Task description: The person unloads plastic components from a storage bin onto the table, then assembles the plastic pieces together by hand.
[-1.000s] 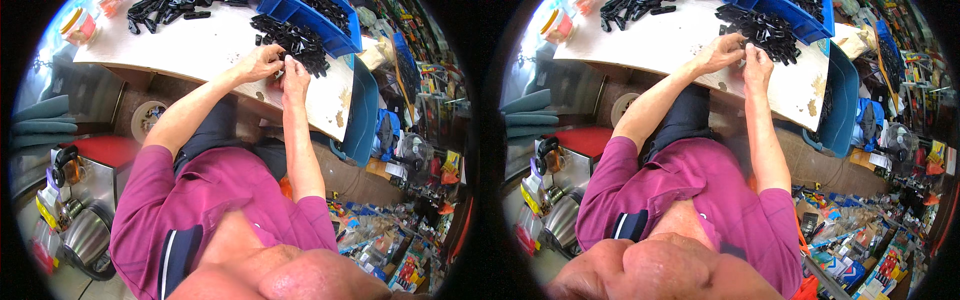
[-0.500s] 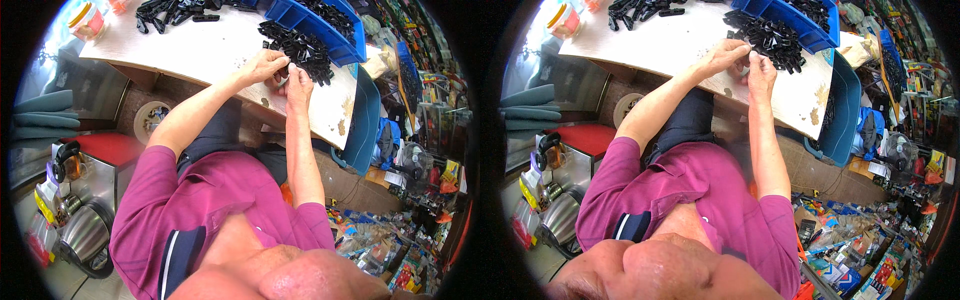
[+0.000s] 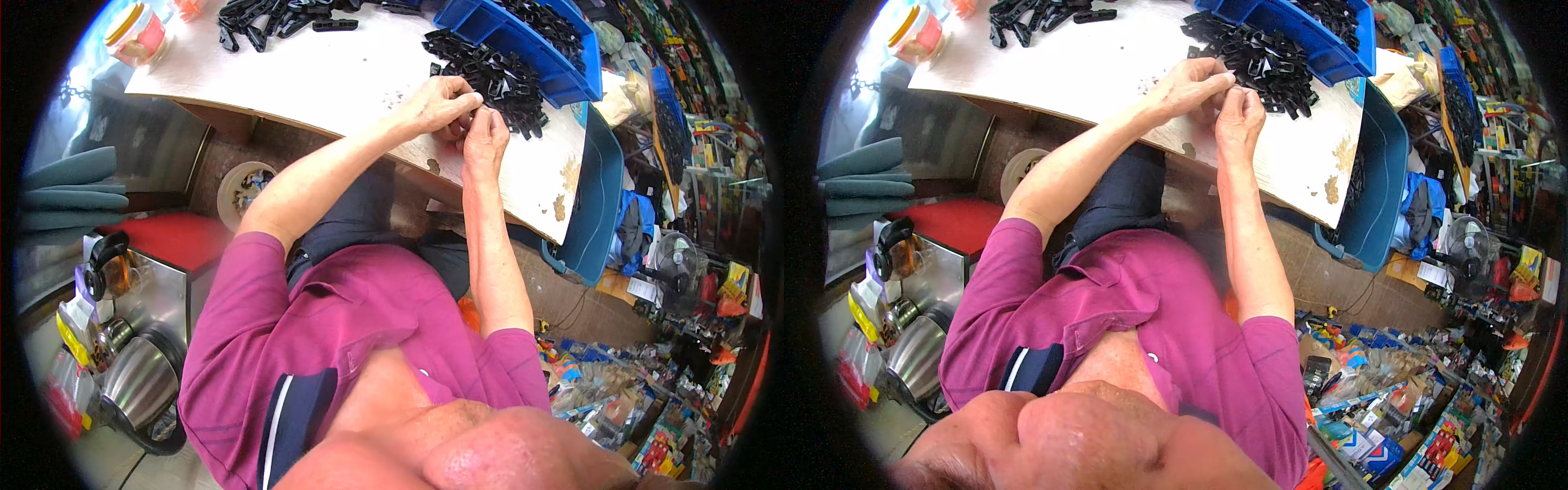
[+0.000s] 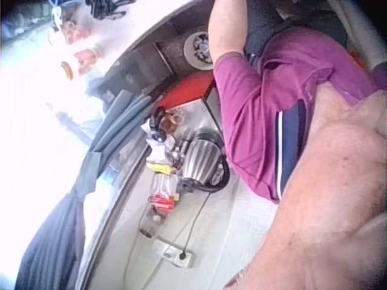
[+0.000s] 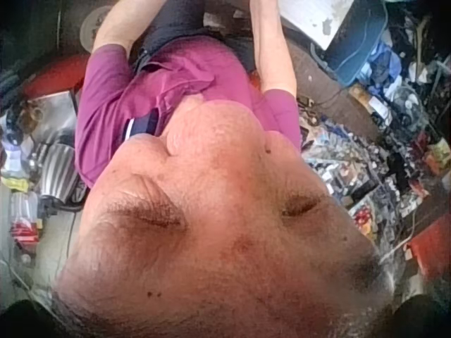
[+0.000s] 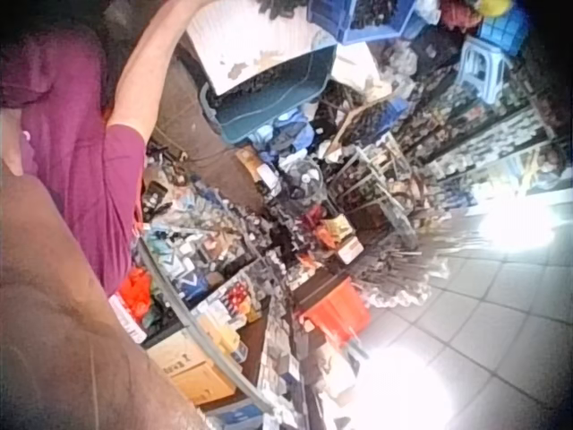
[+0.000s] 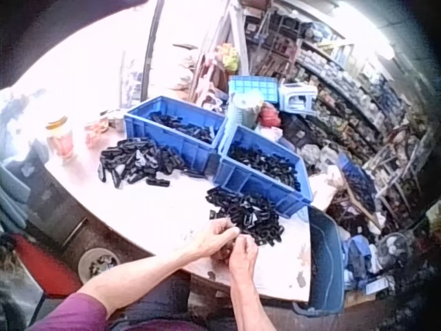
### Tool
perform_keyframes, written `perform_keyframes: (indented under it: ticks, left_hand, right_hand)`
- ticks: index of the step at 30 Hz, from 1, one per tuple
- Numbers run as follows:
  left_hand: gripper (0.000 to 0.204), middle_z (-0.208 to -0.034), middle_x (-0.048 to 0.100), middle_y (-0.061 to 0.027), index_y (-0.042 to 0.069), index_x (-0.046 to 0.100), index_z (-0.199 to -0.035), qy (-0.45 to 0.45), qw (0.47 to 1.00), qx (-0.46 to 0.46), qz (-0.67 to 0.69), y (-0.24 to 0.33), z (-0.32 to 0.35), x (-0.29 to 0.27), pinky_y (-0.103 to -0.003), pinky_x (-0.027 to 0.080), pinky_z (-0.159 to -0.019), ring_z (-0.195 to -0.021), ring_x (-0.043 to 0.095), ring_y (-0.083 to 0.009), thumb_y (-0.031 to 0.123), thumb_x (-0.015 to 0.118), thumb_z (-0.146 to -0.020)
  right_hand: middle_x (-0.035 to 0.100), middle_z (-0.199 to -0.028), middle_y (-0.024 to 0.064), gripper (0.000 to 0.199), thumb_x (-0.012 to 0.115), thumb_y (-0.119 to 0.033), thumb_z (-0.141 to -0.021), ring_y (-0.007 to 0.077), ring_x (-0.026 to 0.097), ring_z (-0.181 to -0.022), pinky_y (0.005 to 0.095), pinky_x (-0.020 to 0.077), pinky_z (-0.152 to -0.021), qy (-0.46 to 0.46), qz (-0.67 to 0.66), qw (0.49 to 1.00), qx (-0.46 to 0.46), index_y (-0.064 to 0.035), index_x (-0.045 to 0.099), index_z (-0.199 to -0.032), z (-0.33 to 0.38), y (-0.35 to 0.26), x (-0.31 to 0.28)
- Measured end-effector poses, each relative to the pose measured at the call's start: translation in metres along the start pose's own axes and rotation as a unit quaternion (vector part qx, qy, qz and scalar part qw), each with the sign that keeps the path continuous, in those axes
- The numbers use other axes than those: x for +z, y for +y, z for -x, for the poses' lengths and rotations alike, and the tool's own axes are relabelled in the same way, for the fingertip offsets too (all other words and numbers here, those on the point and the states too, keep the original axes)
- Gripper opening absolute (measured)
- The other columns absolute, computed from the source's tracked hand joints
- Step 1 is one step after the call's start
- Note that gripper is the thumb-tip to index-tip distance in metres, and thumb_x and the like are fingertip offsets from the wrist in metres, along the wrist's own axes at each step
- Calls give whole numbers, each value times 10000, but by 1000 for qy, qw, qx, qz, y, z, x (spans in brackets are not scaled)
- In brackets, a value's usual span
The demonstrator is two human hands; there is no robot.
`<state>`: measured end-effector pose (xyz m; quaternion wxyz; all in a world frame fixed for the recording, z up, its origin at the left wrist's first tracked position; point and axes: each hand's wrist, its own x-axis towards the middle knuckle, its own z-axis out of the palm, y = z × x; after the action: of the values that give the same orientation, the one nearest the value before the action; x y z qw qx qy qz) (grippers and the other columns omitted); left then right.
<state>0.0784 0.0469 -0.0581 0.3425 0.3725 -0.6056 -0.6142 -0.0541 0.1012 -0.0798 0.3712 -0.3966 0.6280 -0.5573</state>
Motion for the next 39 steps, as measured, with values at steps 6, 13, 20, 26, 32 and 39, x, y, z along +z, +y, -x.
perform_keyframes:
  ticks: [6, 13, 20, 26, 32, 39]
  left_hand:
    - [290, -989, 700, -235, 26, 677, -1042, 338, 780, 228, -475, -14, -64, -70, -469, 539, -820, -909, 696, -358, 250, 655, -860]
    - [63, -861, 561, -91, 99, 586, -869, 332, 682, 229, -610, -35, -95, -115, -395, 511, -675, -828, 615, -274, 79, 589, -809]
    - [70, -883, 582, -112, 93, 583, -894, 292, 668, 303, -614, -29, -71, -114, -411, 515, -688, -796, 635, -279, 104, 603, -828]
    - [251, -1141, 635, -163, 48, 630, -1061, 231, 877, 121, -403, -1, -28, -98, -439, 516, -844, -1099, 617, -354, 44, 588, -813]
    - [301, -968, 711, -204, 24, 664, -1116, 217, 851, 173, -445, -29, 19, -99, -426, 545, -773, -844, 703, -355, 251, 670, -920]
    - [309, -833, 701, -98, -16, 639, -1108, 158, 952, 125, -229, -33, 39, -62, -277, 507, -539, -625, 614, -129, 260, 629, -970]
  right_hand:
    - [411, -503, 19, 312, 443, -283, -1001, 122, 434, -407, 343, 520, -388, -20, -105, 994, 14, -51, 509, -804, 10, -12, 1]
    - [436, -530, 24, 337, 405, -275, -995, 129, 446, -405, 336, 511, -379, -2, -115, 993, 35, -9, 529, -828, 10, -16, 3]
    - [449, -552, 35, 305, 444, -256, -985, 117, 449, -410, 325, 508, -377, -15, -94, 995, 13, -2, 542, -849, 11, -13, 0]
    - [443, -541, 35, 281, 450, -244, -984, 119, 446, -406, 326, 512, -385, -15, -116, 993, 19, -8, 546, -866, 10, -11, -1]
    - [439, -538, 49, 348, 407, -281, -986, 142, 437, -400, 342, 518, -395, -8, -102, 994, 26, 17, 534, -856, 10, -16, 0]
    - [433, -538, 39, 317, 446, -281, -972, 132, 432, -416, 347, 514, -399, 0, -101, 995, 17, 3, 546, -871, 11, -9, -1]
